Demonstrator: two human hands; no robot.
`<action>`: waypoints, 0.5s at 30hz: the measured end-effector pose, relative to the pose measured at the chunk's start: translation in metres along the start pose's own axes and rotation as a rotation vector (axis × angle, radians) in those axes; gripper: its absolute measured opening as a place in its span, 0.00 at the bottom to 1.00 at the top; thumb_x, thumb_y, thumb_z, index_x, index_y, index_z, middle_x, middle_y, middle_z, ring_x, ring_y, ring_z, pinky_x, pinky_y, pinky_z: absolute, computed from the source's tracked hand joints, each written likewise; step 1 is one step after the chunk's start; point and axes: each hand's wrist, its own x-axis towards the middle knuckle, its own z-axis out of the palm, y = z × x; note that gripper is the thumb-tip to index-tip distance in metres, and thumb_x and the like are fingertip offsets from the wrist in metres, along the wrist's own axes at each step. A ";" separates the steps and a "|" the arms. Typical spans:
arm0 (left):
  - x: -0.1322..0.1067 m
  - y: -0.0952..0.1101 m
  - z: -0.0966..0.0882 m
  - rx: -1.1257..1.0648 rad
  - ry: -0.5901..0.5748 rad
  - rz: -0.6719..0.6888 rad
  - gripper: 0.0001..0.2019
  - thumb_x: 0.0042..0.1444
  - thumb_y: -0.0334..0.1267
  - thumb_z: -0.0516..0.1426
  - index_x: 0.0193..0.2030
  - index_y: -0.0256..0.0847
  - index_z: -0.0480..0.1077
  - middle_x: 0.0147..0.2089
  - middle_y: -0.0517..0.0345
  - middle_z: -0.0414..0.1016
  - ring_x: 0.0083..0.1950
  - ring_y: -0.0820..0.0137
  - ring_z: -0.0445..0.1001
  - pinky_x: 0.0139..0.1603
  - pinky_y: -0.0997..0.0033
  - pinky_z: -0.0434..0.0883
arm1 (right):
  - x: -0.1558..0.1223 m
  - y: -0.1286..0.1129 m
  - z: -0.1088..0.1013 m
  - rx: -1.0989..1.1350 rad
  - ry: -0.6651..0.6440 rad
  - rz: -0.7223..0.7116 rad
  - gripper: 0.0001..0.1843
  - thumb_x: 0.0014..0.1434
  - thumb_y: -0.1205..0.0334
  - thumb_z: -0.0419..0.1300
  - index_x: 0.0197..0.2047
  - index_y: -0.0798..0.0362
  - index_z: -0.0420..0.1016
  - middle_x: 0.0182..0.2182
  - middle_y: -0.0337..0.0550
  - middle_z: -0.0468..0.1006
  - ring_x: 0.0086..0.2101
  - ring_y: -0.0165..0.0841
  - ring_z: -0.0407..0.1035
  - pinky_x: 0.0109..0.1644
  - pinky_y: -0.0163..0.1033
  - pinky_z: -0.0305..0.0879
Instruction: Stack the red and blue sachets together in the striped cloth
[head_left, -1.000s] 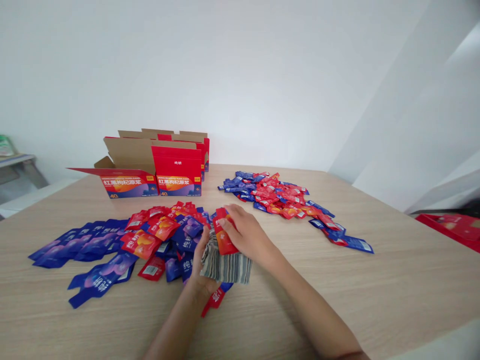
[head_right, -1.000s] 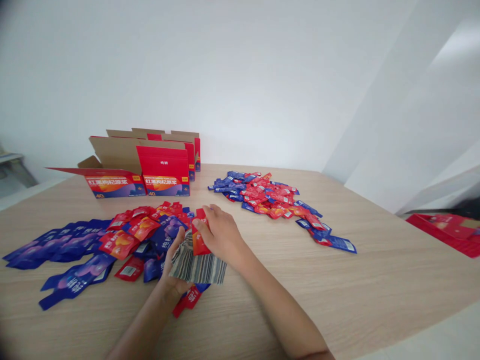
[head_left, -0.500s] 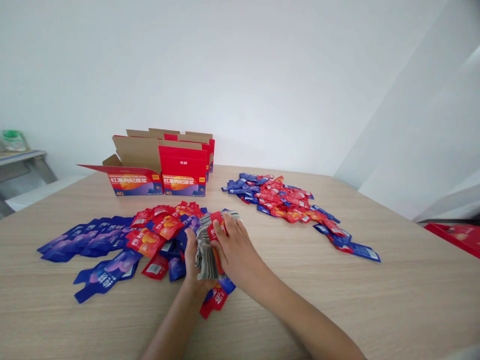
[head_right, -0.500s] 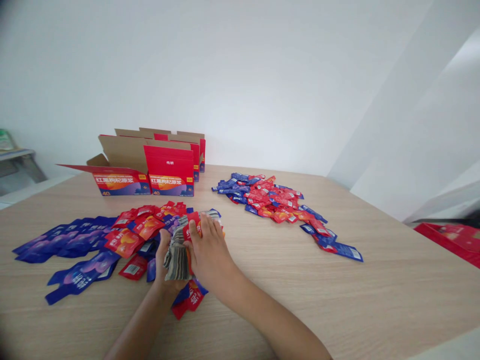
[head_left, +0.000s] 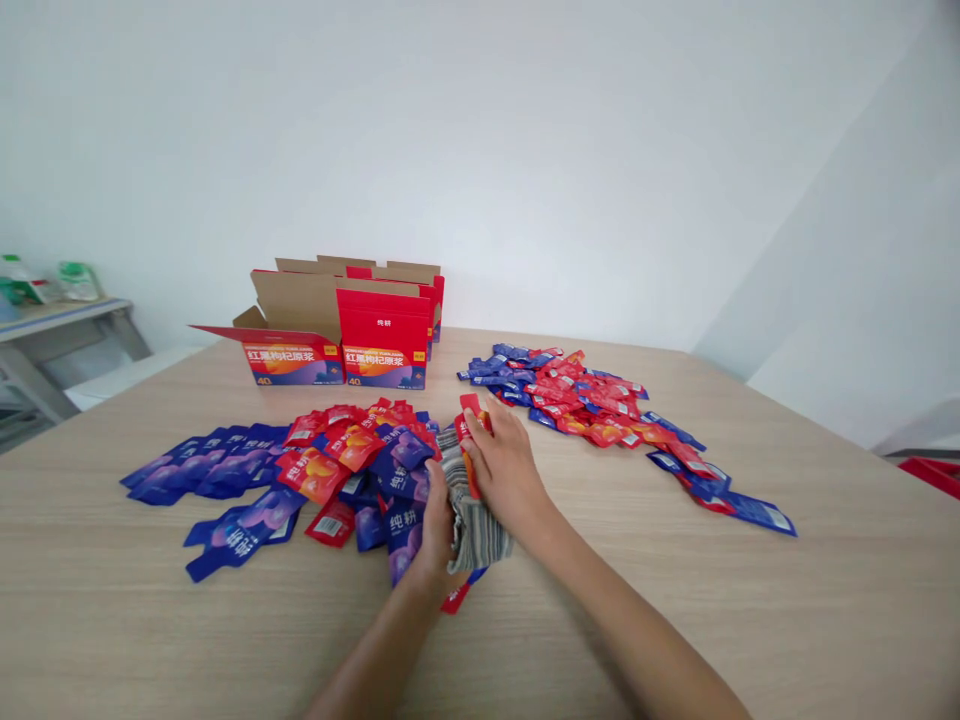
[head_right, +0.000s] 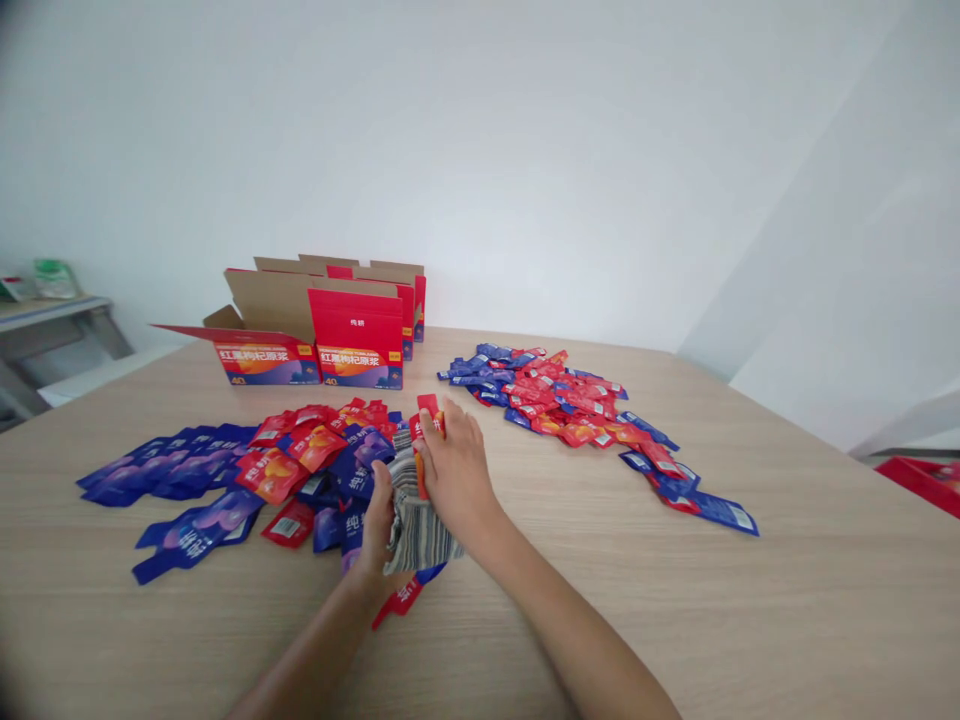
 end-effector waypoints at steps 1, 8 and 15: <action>0.001 -0.001 -0.002 0.003 0.001 0.010 0.28 0.64 0.59 0.53 0.65 0.47 0.69 0.63 0.52 0.74 0.70 0.56 0.66 0.70 0.55 0.63 | 0.000 -0.001 -0.001 -0.012 0.006 -0.014 0.21 0.70 0.62 0.51 0.64 0.58 0.69 0.67 0.63 0.63 0.66 0.53 0.57 0.67 0.64 0.55; 0.001 0.020 -0.004 0.006 0.049 0.062 0.28 0.68 0.57 0.46 0.58 0.41 0.74 0.54 0.49 0.80 0.62 0.59 0.74 0.66 0.57 0.67 | -0.004 -0.017 -0.011 0.079 -0.167 -0.224 0.22 0.69 0.68 0.52 0.64 0.61 0.67 0.62 0.62 0.69 0.60 0.49 0.63 0.64 0.57 0.63; -0.003 0.053 0.002 0.011 0.137 0.183 0.32 0.69 0.57 0.41 0.34 0.38 0.77 0.29 0.54 0.80 0.29 0.69 0.79 0.43 0.67 0.78 | -0.010 -0.037 -0.036 0.174 -0.384 -0.315 0.21 0.68 0.69 0.53 0.62 0.61 0.67 0.57 0.59 0.70 0.57 0.46 0.64 0.62 0.53 0.66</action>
